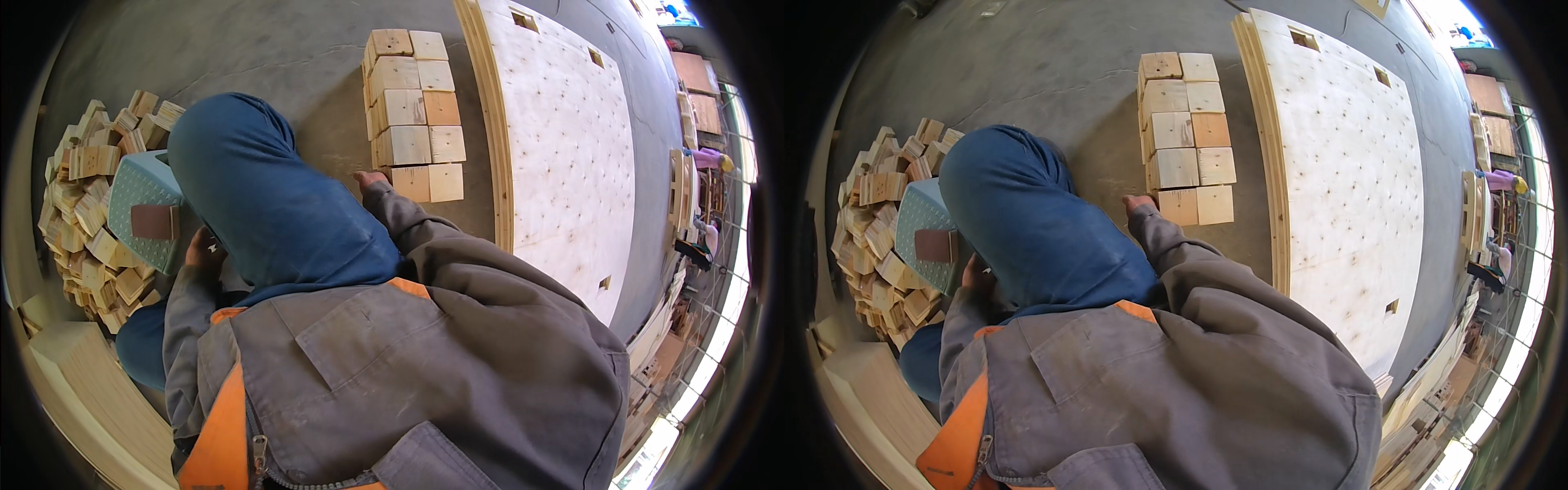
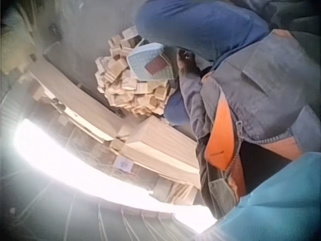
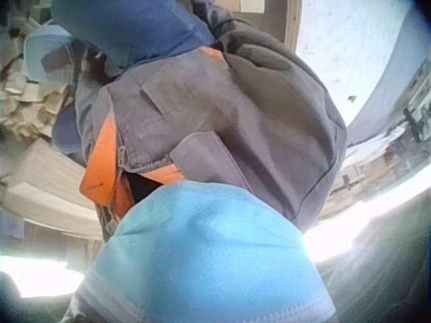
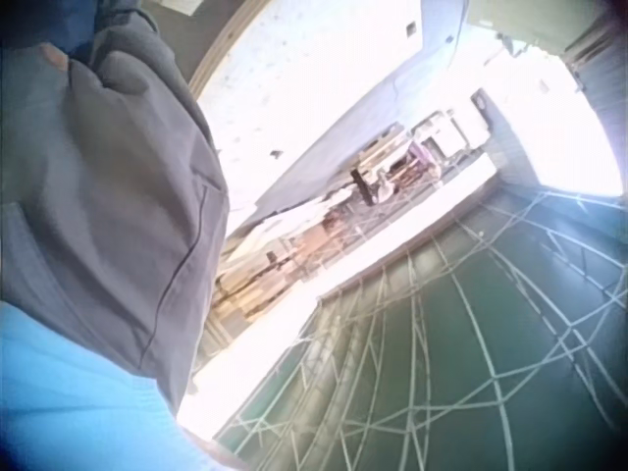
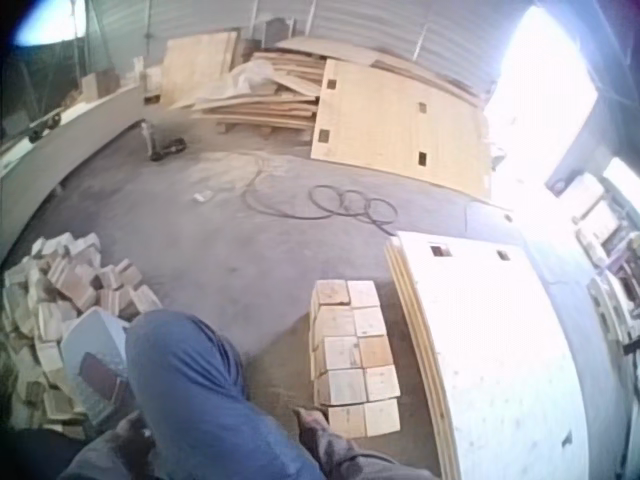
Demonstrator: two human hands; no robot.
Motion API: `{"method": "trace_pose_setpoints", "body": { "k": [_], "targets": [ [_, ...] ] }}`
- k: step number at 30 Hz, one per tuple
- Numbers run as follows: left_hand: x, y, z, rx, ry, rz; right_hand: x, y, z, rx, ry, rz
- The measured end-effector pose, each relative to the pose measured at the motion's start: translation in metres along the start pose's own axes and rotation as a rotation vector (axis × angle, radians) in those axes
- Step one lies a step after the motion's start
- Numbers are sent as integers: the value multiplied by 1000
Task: The person sits on the floor and sands small wooden blocks one by one using a sanding block. They hold each block in one hand and rub the sanding block over its surfaces, then place the finished block into a stack on the floor.
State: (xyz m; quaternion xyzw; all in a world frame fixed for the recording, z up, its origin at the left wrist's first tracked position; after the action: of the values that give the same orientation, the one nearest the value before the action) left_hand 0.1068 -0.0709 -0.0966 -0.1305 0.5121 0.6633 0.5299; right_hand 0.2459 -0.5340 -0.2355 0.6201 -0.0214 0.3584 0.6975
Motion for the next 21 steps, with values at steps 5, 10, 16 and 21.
{"method": "trace_pose_setpoints", "body": {
  "k": [5,10,16,21],
  "targets": [
    [15,4,-1,1,85,-32,5,1,-13,62,10,36],
    [-23,-7,-5,38,101,9,-26,-40,-13,183,301,262],
    [-8,3,-6,16,71,48,0,-16,6,98,23,73],
    [-2,-2,-6,45,93,40,-2,-26,9,41,81,39]
  ]
}}
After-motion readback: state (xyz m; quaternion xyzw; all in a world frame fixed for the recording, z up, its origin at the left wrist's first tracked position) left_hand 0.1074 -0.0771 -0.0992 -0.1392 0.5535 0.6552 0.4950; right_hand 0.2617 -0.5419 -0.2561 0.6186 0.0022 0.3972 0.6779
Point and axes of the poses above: each hand's wrist, its own y-axis away from the middle knuckle, its own z-axis out of the back of the hand, x = y × z, the point moved 2 cm from there along -y, towards the middle knuckle, and after that the axes turned 13 degrees about x, right-handed, at the moved point
